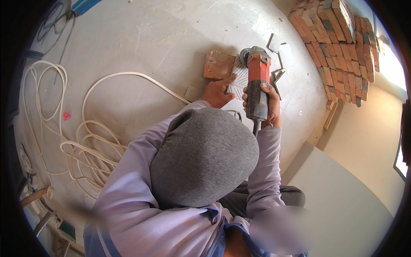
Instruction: The person uses a handheld angle grinder to cut and shape ceramic tiles on the floor. They hold the tiles with one hand and guide the grinder with the other, creating straight cuts and notches. The person works on multiple tiles sequentially, adjusting their position as needed.
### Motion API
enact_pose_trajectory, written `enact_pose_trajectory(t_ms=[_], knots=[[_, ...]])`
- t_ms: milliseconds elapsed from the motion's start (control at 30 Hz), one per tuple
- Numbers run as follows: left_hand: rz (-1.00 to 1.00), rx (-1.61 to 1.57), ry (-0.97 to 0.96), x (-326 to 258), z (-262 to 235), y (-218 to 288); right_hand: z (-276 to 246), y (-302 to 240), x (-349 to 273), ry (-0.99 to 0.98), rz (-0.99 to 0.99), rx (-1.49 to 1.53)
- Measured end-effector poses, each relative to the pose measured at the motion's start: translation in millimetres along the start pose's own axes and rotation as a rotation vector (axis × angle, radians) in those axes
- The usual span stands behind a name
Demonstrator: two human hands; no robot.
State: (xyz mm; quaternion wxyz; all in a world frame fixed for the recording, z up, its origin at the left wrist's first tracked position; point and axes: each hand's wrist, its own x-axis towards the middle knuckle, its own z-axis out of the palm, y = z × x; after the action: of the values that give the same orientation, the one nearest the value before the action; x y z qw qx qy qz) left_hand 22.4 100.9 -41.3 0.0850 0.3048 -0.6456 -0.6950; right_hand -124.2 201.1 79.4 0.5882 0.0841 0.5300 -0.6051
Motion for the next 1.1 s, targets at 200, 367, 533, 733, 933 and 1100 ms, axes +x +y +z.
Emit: enact_pose_trajectory(t_ms=[200,367,533,733,933,1100], knots=[[-0.001,0.035,0.019,-1,6,-3,8,-2,-4,0.002,0.004,-0.017],[0.033,0.003,0.042,-2,12,-7,4,-1,-1,0.032,-0.009,-0.062],[0.038,-0.031,0.048,-2,14,-6,2,-5,-1,0.032,0.01,-0.072],[-0.013,-0.025,0.034,-3,12,0,-4,-7,-5,0.035,-0.012,-0.038],[-0.04,0.03,0.014,-2,10,2,-14,-10,-8,0.062,-0.077,-0.046],[0.149,0.274,0.01,5,-13,-6,-27,-9,-18,0.091,-0.113,-0.019]])
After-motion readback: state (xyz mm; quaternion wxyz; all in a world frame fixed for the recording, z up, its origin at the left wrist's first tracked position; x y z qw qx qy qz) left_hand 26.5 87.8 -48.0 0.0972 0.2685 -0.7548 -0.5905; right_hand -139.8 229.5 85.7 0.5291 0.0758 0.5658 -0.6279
